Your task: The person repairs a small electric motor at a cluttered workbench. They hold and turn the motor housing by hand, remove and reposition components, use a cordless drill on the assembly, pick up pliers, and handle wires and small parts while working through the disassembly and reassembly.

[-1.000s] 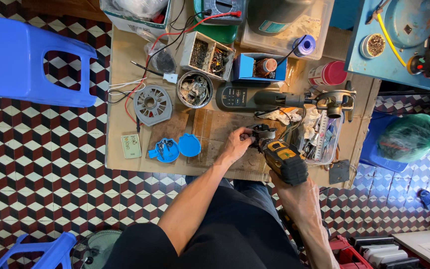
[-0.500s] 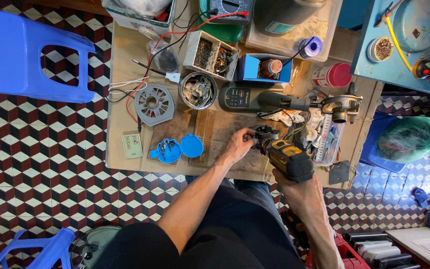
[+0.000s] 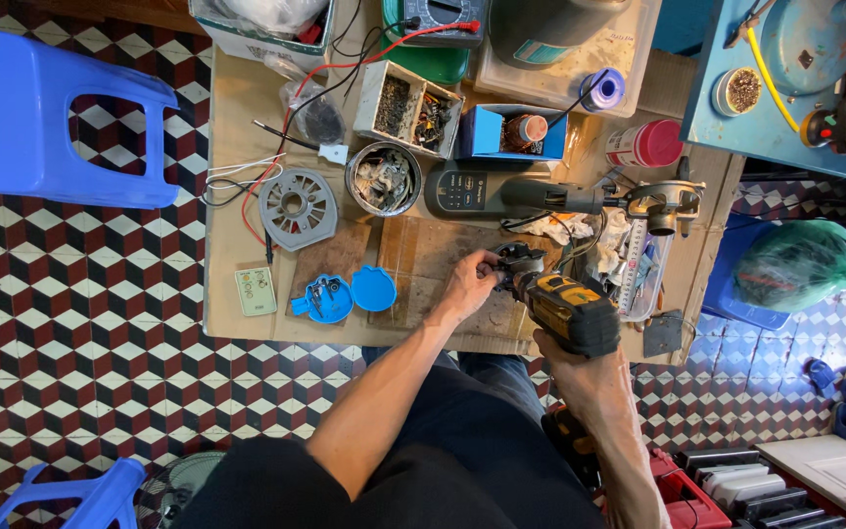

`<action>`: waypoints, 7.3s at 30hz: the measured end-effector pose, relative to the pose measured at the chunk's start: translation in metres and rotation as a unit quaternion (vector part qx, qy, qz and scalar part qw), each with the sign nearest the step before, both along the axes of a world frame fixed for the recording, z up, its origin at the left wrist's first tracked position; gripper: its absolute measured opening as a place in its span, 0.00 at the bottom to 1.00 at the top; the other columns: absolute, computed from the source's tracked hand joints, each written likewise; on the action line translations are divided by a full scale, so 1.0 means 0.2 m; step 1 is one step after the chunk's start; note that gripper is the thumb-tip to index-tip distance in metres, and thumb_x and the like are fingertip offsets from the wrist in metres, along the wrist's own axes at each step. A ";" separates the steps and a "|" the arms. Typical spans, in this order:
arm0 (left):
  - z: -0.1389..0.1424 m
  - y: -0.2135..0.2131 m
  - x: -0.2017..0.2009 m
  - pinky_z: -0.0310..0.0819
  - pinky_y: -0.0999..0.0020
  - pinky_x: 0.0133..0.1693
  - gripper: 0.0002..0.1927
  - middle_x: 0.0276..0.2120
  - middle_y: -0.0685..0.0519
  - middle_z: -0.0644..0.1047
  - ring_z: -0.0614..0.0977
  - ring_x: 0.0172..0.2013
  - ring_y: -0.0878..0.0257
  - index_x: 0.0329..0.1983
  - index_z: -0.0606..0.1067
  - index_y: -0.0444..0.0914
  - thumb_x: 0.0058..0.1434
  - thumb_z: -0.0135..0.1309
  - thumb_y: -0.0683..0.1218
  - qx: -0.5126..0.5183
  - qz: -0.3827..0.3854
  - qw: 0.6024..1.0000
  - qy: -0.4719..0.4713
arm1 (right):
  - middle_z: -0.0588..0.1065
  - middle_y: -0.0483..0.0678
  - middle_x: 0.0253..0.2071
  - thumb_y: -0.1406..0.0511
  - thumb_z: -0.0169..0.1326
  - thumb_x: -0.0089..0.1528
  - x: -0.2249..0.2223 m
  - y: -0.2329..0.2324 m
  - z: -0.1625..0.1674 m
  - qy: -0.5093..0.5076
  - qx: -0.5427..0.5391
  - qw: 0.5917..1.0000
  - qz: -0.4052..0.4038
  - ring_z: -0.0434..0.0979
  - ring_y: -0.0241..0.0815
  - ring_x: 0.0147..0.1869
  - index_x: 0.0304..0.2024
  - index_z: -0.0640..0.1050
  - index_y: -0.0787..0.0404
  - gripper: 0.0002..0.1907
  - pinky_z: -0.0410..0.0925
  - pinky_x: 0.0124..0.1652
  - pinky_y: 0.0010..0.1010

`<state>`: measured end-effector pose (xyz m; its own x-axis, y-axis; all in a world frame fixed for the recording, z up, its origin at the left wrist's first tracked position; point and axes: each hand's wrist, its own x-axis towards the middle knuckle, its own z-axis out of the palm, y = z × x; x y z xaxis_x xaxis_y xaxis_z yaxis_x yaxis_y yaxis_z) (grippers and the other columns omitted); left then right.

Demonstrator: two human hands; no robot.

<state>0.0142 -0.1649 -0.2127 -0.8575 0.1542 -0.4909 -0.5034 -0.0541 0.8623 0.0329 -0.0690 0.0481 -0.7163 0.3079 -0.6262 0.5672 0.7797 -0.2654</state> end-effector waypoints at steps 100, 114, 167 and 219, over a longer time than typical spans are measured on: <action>-0.05 0.01 0.16 0.73 0.75 0.33 0.17 0.31 0.59 0.81 0.80 0.31 0.69 0.43 0.82 0.42 0.55 0.64 0.56 -0.089 0.152 0.978 -0.108 | 0.79 0.46 0.25 0.53 0.62 0.59 0.18 0.16 -0.12 0.039 -0.040 0.998 -0.017 0.79 0.38 0.25 0.46 0.82 0.61 0.20 0.75 0.31 0.39; -0.06 0.00 0.13 0.76 0.71 0.37 0.19 0.32 0.59 0.82 0.82 0.33 0.69 0.39 0.81 0.43 0.53 0.66 0.60 -0.113 0.121 0.980 -0.109 | 0.77 0.48 0.20 0.55 0.63 0.57 0.11 0.09 -0.04 0.035 -0.068 0.996 -0.051 0.75 0.40 0.20 0.46 0.82 0.60 0.20 0.71 0.25 0.37; -0.08 -0.11 0.00 0.78 0.60 0.41 0.07 0.31 0.50 0.74 0.79 0.35 0.57 0.39 0.82 0.38 0.59 0.59 0.42 -0.278 -0.139 0.889 0.336 | 0.79 0.52 0.26 0.55 0.62 0.59 0.06 0.09 -0.02 -0.019 -0.044 0.998 -0.036 0.79 0.41 0.29 0.50 0.83 0.60 0.21 0.74 0.35 0.39; -0.24 -1.08 0.52 0.84 0.67 0.42 0.16 0.44 0.45 0.78 0.82 0.43 0.59 0.55 0.78 0.35 0.70 0.48 0.46 -0.115 0.374 0.913 -0.115 | 0.77 0.53 0.34 0.70 0.63 0.58 0.23 0.06 0.00 0.099 -0.208 0.954 -0.189 0.75 0.44 0.24 0.54 0.75 0.68 0.21 0.69 0.23 0.36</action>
